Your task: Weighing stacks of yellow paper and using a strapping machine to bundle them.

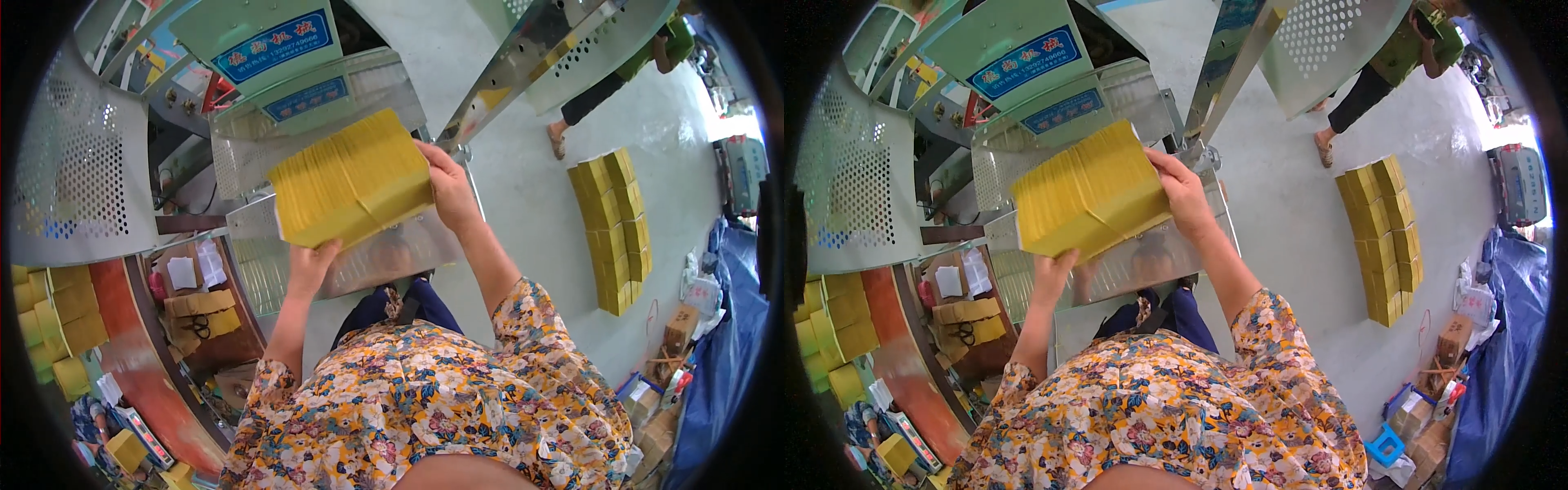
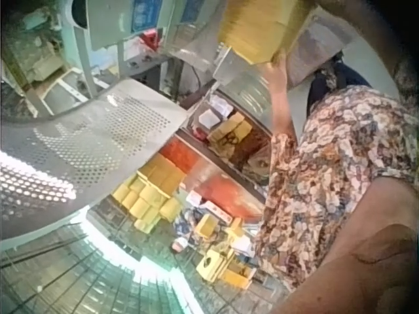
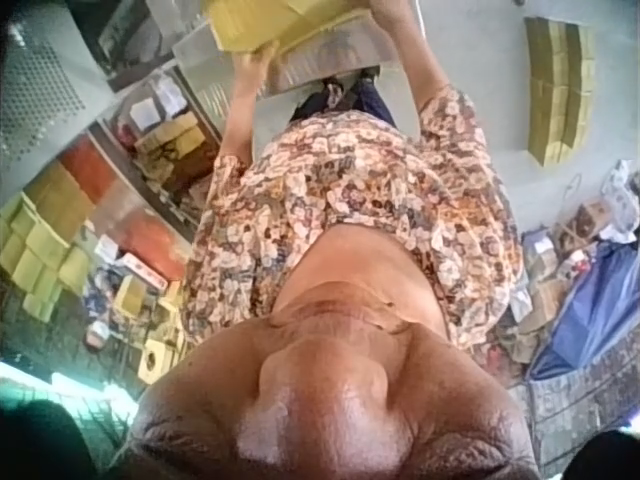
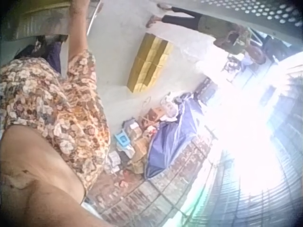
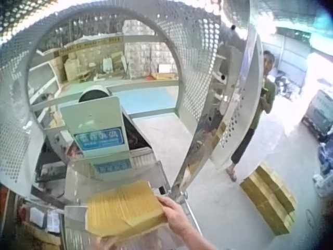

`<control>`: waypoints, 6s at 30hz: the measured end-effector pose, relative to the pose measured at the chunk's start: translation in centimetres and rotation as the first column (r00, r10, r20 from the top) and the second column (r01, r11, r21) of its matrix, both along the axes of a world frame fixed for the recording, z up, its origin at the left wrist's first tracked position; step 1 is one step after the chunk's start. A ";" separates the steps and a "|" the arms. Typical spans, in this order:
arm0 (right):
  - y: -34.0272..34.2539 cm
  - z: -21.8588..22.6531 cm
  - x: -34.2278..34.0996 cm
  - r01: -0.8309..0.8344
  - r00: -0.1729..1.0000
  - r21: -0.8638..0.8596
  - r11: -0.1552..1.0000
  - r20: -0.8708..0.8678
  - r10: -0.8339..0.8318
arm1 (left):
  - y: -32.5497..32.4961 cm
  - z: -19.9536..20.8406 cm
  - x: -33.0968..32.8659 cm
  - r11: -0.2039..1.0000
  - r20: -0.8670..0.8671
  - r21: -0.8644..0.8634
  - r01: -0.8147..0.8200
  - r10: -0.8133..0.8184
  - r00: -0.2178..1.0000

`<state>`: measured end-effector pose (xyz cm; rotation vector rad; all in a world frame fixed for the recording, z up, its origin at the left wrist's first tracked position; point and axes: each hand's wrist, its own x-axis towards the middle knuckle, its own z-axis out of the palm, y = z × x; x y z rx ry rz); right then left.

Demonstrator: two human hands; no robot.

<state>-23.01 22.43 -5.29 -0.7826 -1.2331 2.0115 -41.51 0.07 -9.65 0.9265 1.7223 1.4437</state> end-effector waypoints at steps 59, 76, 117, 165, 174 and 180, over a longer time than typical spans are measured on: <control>-0.5 4.5 -11.1 -0.758 0.614 0.644 0.103 0.758 -0.219 | 5.3 -3.8 4.0 0.988 0.231 0.052 -0.149 0.133 0.964; -0.6 6.9 1.7 -0.120 0.925 0.874 0.471 0.271 -0.267 | 3.4 -5.7 2.5 0.992 0.159 -0.062 -0.108 0.116 0.980; -2.1 -2.5 5.4 -0.249 0.885 -0.030 0.968 0.399 0.240 | -2.6 2.5 -2.8 0.887 0.300 -0.455 -0.076 0.233 0.925; -4.1 -6.2 4.4 0.022 0.993 -0.024 0.999 0.115 -0.019 | -0.4 -2.4 3.4 0.900 0.696 -0.129 -0.415 0.381 0.609; -0.2 -2.3 3.5 0.018 0.994 -0.187 0.982 -0.100 -0.037 | 5.2 0.0 4.3 0.921 0.750 0.032 -0.387 0.234 0.619; 6.4 -0.8 0.5 -0.087 0.996 -0.160 0.983 -0.030 0.083 | 10.8 0.8 2.1 0.910 0.700 0.114 -0.399 0.212 0.682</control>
